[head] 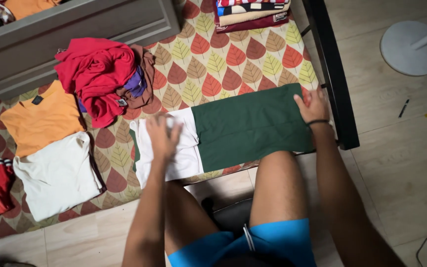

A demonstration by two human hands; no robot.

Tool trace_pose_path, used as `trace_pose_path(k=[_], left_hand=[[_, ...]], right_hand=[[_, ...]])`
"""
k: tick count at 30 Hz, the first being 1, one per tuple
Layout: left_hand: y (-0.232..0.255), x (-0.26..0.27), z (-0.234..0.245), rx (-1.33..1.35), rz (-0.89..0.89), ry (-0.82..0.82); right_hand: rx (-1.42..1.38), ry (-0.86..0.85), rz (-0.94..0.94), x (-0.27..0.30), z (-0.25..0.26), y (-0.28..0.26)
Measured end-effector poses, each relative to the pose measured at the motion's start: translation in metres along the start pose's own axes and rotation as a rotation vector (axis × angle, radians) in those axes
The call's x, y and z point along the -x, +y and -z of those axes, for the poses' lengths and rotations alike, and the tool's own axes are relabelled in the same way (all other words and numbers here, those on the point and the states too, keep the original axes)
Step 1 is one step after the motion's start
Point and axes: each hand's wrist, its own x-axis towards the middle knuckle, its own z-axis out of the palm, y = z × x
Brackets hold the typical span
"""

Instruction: Folding a sequence of t-shirts and shirts on a bed surface.

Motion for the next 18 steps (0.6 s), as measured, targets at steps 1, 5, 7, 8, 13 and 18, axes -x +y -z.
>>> trace_pose_path(k=[1,5,7,8,13,18], left_hand=[[0.019,0.009,0.006,0.034,-0.018,-0.057],[0.064,0.042,0.02,0.028,-0.046,-0.11],[0.068,0.057,0.02,0.034,-0.049,-0.111],[0.06,0.066,0.01,0.033,-0.05,-0.111],[0.03,0.081,-0.021,0.048,0.064,-0.079],[0.038,0.083,-0.017,-0.023,0.098,-0.163]], right_hand=[[0.038,-0.107,-0.194,0.011,0.013,-0.004],[0.212,-0.018,-0.086,0.052,0.006,0.004],[0.221,-0.086,-0.267,0.059,0.018,-0.019],[0.22,-0.085,-0.268,0.06,0.017,-0.019],[0.416,-0.061,-0.222,0.063,0.028,-0.041],[0.331,0.013,-0.105,0.067,0.02,-0.019]])
